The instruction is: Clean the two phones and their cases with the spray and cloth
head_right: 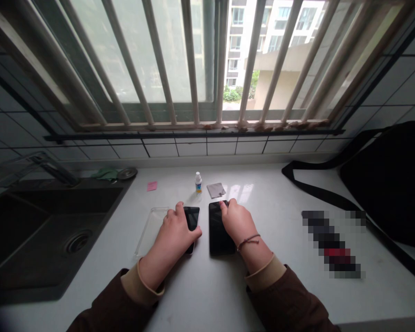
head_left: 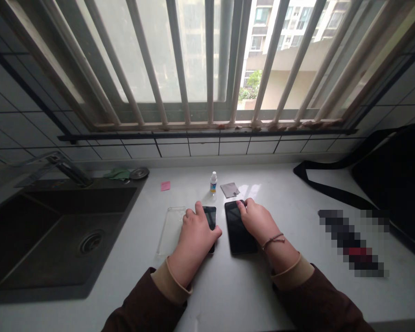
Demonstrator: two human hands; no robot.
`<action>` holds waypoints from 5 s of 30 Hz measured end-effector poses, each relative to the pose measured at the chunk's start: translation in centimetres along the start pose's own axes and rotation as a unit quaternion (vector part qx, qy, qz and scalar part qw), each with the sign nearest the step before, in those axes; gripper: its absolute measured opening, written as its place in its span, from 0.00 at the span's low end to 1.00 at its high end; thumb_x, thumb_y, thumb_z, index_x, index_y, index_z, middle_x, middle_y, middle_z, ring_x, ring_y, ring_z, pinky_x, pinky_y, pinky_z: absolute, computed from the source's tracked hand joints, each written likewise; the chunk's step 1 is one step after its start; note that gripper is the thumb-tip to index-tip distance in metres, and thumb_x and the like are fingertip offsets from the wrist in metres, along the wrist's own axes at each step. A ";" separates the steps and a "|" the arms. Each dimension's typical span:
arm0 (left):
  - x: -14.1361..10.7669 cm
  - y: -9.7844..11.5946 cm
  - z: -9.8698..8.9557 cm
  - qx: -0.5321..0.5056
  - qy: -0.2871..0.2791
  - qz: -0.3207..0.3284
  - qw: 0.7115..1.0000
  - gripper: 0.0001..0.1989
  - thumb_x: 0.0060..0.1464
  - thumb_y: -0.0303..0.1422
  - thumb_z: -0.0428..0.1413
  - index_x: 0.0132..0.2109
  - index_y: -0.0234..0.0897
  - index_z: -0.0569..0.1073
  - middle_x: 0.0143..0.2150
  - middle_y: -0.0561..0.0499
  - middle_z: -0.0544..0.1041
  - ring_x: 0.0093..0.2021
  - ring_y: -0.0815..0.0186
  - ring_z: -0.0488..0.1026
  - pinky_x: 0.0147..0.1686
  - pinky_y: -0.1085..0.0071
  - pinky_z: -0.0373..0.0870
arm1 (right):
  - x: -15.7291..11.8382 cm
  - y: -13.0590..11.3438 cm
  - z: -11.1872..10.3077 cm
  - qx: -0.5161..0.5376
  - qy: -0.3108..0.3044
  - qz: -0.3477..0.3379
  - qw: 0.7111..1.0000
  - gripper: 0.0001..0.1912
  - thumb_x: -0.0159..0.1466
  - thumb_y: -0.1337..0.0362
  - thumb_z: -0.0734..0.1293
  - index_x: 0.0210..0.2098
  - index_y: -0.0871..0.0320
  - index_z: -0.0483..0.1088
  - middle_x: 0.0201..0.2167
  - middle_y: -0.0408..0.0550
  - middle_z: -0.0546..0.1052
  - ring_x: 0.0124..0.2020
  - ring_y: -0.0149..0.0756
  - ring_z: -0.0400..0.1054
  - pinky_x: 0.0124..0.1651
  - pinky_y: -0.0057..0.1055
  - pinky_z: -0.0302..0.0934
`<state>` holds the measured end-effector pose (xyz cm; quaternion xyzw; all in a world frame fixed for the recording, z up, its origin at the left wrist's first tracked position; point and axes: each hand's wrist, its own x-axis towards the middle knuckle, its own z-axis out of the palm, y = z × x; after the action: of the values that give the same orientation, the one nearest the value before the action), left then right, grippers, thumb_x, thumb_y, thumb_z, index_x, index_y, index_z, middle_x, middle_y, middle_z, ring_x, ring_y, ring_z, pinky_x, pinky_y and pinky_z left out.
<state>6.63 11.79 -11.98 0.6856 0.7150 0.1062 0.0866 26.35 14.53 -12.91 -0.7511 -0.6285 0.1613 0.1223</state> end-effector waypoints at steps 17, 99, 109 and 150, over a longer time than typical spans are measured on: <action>0.5 -0.2 -1.8 -0.276 -0.053 -0.059 0.958 0.46 0.50 0.49 0.66 0.68 0.33 0.57 0.57 0.32 0.74 0.56 0.44 0.77 0.53 0.56 0.73 | -2.2 -1.4 -1.7 0.357 -0.118 -0.182 0.909 0.23 0.76 0.44 0.59 0.59 0.50 0.73 0.45 0.48 0.83 0.38 0.38 0.81 0.43 0.33 0.72; 0.6 0.5 -0.7 -0.710 -0.192 -0.121 0.666 0.09 0.69 0.28 0.55 0.54 0.33 0.75 0.46 0.42 0.82 0.33 0.69 0.81 0.34 0.74 0.79 | -2.3 -2.0 -0.4 0.235 0.090 -0.127 0.960 0.27 0.76 0.50 0.59 0.63 0.60 0.76 0.52 0.59 0.82 0.51 0.48 0.77 0.56 0.42 0.68; 0.5 0.4 -0.5 -0.713 -0.196 -0.113 0.664 0.07 0.70 0.30 0.55 0.51 0.34 0.75 0.40 0.45 0.81 0.30 0.70 0.78 0.30 0.76 0.76 | -2.5 -2.0 -0.2 0.249 0.007 -0.128 0.960 0.33 0.74 0.43 0.59 0.67 0.58 0.72 0.51 0.62 0.79 0.56 0.55 0.74 0.59 0.46 0.67; 1.1 -0.4 -2.5 -0.810 -0.041 -0.125 0.572 0.06 0.66 0.31 0.61 0.48 0.35 0.75 0.40 0.46 0.83 0.36 0.67 0.82 0.38 0.73 0.80 | -2.7 -2.3 -0.9 0.470 -0.195 -0.103 0.855 0.42 0.72 0.30 0.47 0.23 0.56 0.67 0.16 0.42 0.67 0.18 0.30 0.59 0.26 0.29 0.53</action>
<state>5.54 12.83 -9.66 0.2365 0.4050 0.6008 0.6474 24.19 12.29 -10.92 -0.4885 -0.5621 0.5671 0.3520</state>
